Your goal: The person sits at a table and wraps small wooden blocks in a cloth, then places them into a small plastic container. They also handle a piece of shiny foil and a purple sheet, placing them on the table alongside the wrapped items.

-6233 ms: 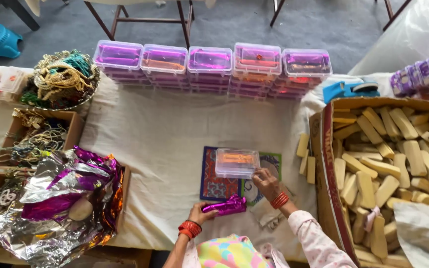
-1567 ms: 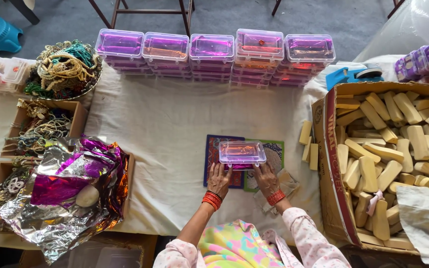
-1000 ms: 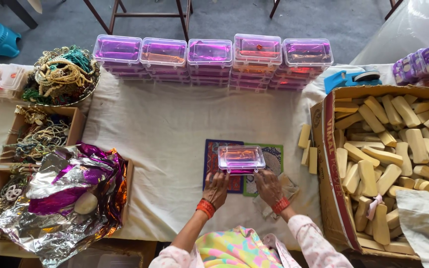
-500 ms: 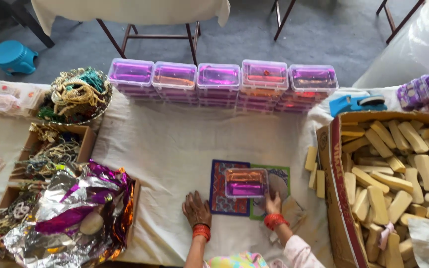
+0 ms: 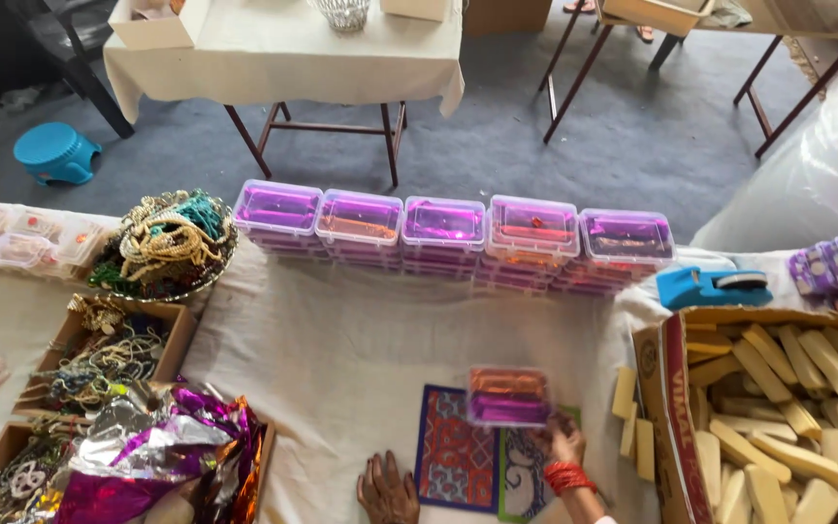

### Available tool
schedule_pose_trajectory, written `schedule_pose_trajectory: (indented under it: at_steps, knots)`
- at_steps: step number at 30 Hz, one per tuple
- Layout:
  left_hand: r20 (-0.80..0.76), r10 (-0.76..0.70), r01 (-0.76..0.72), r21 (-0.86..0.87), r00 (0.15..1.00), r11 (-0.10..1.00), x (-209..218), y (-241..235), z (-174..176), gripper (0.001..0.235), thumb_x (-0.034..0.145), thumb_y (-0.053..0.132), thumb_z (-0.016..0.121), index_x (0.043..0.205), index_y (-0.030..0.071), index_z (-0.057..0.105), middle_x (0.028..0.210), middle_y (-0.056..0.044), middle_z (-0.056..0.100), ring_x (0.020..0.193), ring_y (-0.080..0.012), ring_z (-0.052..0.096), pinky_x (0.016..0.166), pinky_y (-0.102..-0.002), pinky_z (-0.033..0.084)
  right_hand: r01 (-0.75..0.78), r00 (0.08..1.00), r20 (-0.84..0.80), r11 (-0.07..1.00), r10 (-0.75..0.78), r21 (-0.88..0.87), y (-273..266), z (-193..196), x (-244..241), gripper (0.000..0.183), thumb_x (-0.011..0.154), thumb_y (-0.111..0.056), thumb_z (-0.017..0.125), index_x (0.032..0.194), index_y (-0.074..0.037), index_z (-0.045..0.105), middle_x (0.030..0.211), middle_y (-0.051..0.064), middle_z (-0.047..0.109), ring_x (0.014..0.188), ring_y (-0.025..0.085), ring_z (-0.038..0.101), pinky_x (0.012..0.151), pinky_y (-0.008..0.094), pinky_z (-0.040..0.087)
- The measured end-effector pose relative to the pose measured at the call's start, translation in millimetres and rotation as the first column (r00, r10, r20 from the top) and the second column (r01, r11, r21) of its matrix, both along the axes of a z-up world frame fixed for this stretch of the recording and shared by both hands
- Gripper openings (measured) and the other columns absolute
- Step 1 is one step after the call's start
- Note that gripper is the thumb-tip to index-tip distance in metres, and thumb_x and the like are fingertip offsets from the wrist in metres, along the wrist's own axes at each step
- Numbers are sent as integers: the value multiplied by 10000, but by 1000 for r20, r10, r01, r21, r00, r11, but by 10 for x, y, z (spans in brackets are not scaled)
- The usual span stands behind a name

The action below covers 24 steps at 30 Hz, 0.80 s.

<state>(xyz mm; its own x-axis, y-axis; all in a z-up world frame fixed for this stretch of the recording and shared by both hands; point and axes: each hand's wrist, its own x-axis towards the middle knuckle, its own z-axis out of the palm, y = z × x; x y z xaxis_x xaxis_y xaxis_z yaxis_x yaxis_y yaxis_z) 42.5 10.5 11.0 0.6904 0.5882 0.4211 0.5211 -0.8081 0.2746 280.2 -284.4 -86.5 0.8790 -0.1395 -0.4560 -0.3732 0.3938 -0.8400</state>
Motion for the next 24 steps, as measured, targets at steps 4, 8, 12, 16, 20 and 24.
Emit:
schedule_pose_trajectory:
  at_steps: [4,8,12,16,20,24]
  knots:
    - [82,-17,12,63,997,998,48,53,-219,600,843,405,588,1357,95,576,1400,-154,511,1322,-314,472,1114,-571,311,132,990,55,991,-132,-5,-15,439,804,263,920,85,572,1134,-68,583,958,86,614,740,274,659,656,503,646]
    - [145,-11,-3,99,989,995,53,70,-320,608,839,426,582,1350,97,587,1399,-154,515,1308,-318,477,1097,-583,317,253,965,79,967,-252,-15,-126,-14,1745,291,936,85,589,1179,-73,609,994,67,641,747,258,663,661,474,659]
    - [117,-22,12,85,993,996,31,58,-287,627,837,414,610,1376,97,557,1423,-165,496,1328,-329,457,1114,-590,294,262,965,58,960,-257,-96,24,294,1870,309,987,3,609,1288,-60,632,1091,101,662,785,252,684,714,474,686]
    - [2,-59,59,-1,998,998,-30,94,-128,666,837,405,621,1399,66,514,1427,-186,458,1350,-345,409,1098,-596,268,241,966,92,971,-240,4,302,273,1417,337,1060,-203,524,1391,-161,479,1200,88,622,881,258,685,781,486,626]
    - [-119,-87,76,-95,989,993,-44,28,60,643,902,387,589,1445,74,447,1469,-178,402,1397,-339,340,1127,-587,234,230,890,451,783,71,-577,406,428,584,467,1019,-128,590,1444,-31,422,1302,160,526,1076,310,593,950,442,519]
    - [-176,-81,56,-140,981,989,-50,17,51,636,914,365,589,1456,81,414,1472,-165,395,1405,-330,332,1133,-581,224,235,648,324,223,689,-946,811,1412,-593,508,904,-159,614,1392,-39,536,1357,245,577,1228,439,558,1078,523,438]
